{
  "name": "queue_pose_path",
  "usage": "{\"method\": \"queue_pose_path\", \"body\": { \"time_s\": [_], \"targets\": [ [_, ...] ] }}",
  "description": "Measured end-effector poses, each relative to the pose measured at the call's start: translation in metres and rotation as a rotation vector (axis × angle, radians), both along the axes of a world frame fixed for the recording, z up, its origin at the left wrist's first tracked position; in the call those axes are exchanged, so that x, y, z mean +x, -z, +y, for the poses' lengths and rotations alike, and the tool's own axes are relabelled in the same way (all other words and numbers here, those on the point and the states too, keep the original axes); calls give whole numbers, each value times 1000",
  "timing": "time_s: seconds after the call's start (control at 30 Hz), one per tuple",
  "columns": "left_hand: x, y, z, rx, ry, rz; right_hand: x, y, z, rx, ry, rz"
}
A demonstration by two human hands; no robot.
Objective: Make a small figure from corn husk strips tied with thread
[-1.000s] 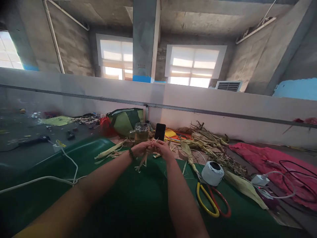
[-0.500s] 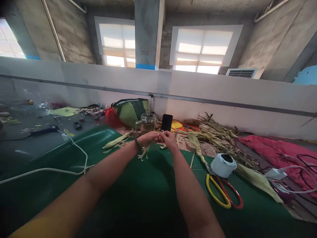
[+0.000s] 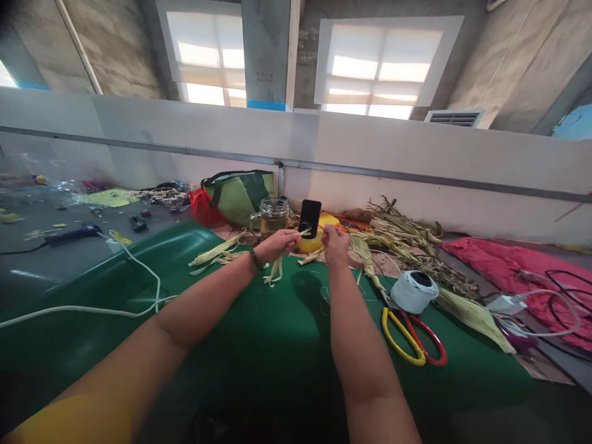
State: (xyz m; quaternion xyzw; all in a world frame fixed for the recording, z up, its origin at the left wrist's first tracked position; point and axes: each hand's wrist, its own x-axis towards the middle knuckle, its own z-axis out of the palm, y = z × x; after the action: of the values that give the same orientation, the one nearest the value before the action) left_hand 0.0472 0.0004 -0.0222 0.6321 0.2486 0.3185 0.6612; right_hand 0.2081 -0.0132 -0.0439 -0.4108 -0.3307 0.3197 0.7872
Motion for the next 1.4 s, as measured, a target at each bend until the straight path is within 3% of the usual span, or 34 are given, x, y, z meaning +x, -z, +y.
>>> {"method": "queue_pose_path", "body": {
  "time_s": [0.1, 0.17, 0.3, 0.4, 0.5, 0.57, 0.63, 0.83, 0.97, 1.03, 1.13, 1.27, 1.4],
  "targets": [
    [-6, -6, -1, -76, -13, -111, 13, -20, -16, 60, 147, 48],
    [-8, -7, 1, -120, -41, -151, 15, -37, -32, 75, 140, -48],
    [-6, -2, 7, -149, -61, -146, 15, -56, -69, -60, -107, -753],
    [-1, 2, 7, -177, -54, -125, 20, -40, -87, -334, -213, -1200],
    [5, 5, 3, -206, -35, -89, 27, -5, -93, -628, -159, -1376],
    [9, 8, 0, -223, -33, -58, 29, 14, -92, -661, -127, -1351],
    [12, 12, -3, -233, -30, -27, 30, 23, -90, -617, -115, -1311],
    [22, 21, -17, -207, 42, 2, 39, 15, -90, -544, -182, -1160],
    [22, 18, -24, -206, 36, 24, 37, 28, -89, -667, -204, -1152],
    [21, 16, -24, -219, 18, 28, 35, 32, -88, -648, -220, -1120],
    [20, 15, -22, -238, 4, 26, 38, 24, -87, -556, -223, -1053],
    [21, 18, -20, -247, 21, 5, 41, -3, -93, -426, -245, -925],
    [22, 18, -21, -258, 80, -64, 26, -23, -100, -314, -310, -852]
  ]
}}
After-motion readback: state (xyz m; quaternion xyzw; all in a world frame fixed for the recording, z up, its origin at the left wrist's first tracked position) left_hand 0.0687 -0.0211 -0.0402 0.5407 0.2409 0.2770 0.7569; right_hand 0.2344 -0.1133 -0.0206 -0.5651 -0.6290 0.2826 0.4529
